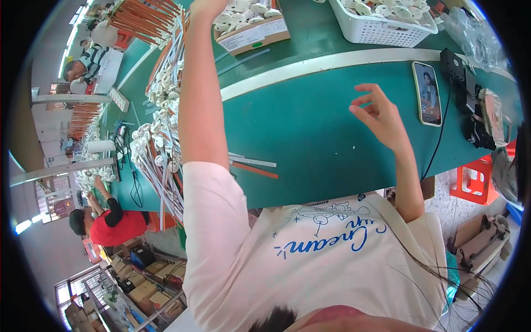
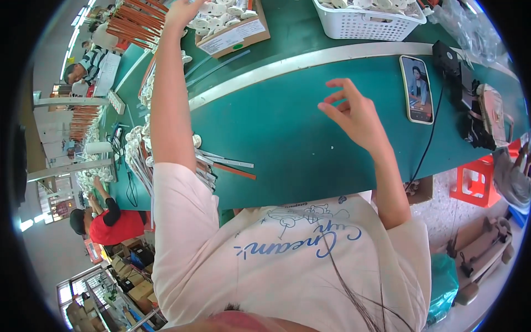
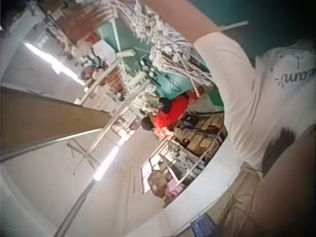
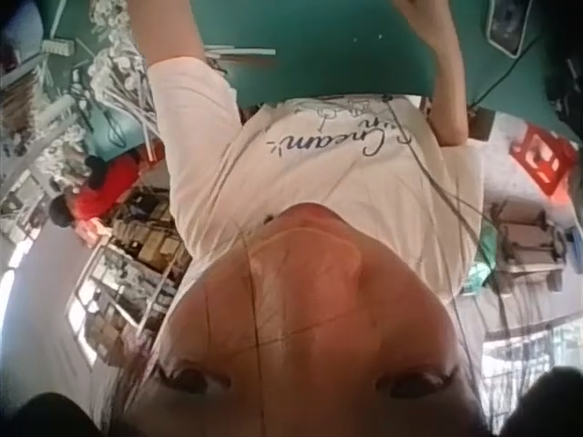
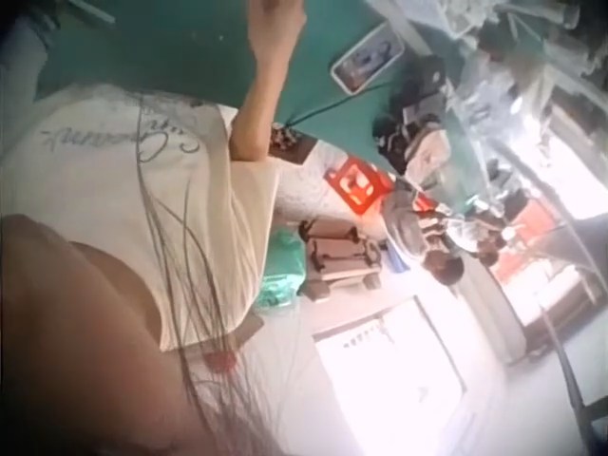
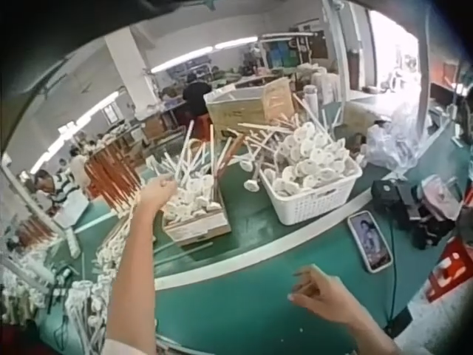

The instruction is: Assembling LED light strips into plastic housings and measuring them at a factory workstation.

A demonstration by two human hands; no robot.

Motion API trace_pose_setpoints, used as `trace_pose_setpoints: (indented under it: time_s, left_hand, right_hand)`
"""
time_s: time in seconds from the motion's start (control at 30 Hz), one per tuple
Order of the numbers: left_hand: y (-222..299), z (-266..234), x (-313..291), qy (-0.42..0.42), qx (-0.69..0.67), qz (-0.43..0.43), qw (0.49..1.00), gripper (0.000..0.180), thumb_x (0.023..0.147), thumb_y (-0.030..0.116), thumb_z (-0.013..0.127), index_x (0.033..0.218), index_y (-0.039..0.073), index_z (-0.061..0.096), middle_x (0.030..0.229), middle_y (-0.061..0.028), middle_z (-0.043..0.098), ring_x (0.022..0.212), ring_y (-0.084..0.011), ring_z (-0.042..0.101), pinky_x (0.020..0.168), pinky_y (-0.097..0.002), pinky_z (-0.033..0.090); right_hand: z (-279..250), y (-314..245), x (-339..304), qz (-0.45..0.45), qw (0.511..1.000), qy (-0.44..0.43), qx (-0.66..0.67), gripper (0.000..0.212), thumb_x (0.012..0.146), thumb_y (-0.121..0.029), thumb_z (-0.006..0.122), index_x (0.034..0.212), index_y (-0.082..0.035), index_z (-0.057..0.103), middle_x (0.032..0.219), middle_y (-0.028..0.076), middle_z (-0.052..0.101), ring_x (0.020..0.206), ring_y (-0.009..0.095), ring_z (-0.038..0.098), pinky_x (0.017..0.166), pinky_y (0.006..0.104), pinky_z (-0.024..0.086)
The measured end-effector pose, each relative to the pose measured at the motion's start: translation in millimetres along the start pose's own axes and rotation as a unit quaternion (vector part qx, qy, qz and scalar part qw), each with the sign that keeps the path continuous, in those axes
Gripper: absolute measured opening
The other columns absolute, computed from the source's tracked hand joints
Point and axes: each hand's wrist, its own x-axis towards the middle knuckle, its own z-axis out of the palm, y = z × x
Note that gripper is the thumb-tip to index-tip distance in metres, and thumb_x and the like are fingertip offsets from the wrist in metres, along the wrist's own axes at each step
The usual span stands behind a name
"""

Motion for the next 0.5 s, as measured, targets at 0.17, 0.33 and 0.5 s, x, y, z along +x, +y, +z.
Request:
trace_pose_setpoints:
  time_s: [0.17, 0.33, 0.5]
  left_hand:
    - [-60.1, -18.0, -31.2, -0.015, -0.107, 0.124, 0.986, 0.043, 0.084, 0.033, 0.062, 0.118, 0.008, 0.057, 0.109, -0.0080, 0.061, 0.096, -0.0186, 0.057, 0.084, -0.0335, 0.044]
    - [-176.6, -22.1, -170.5, -0.198, 0.045, 0.012, 0.979, 0.043, 0.080, 0.032, 0.067, 0.116, 0.010, 0.059, 0.106, -0.0093, 0.063, 0.095, -0.0250, 0.061, 0.086, -0.0350, 0.045]
    - [-217.3, 19.0, -259.3, -0.060, 0.124, 0.099, 0.986, 0.038, 0.080, 0.023, 0.066, 0.116, 0.014, 0.058, 0.112, -0.0090, 0.058, 0.091, -0.0279, 0.058, 0.084, -0.0377, 0.045]
  right_hand:
    - [-25.3, 23.1, -12.9, 0.008, 0.997, 0.067, 0.041, 0.028, 0.088, -0.013, 0.060, 0.113, -0.002, 0.051, 0.088, 0.003, 0.060, 0.071, 0.007, 0.056, 0.065, 0.0207, 0.046]
    - [-24.1, 49.7, -16.7, 0.072, 0.996, 0.038, 0.044, 0.024, 0.089, -0.010, 0.057, 0.112, -0.002, 0.052, 0.089, 0.004, 0.061, 0.077, 0.008, 0.057, 0.069, 0.0217, 0.047]
    - [13.0, 38.4, 2.0, 0.040, 0.994, -0.089, 0.041, 0.024, 0.089, -0.006, 0.056, 0.112, -0.001, 0.052, 0.090, 0.006, 0.062, 0.079, 0.010, 0.058, 0.070, 0.0223, 0.048]
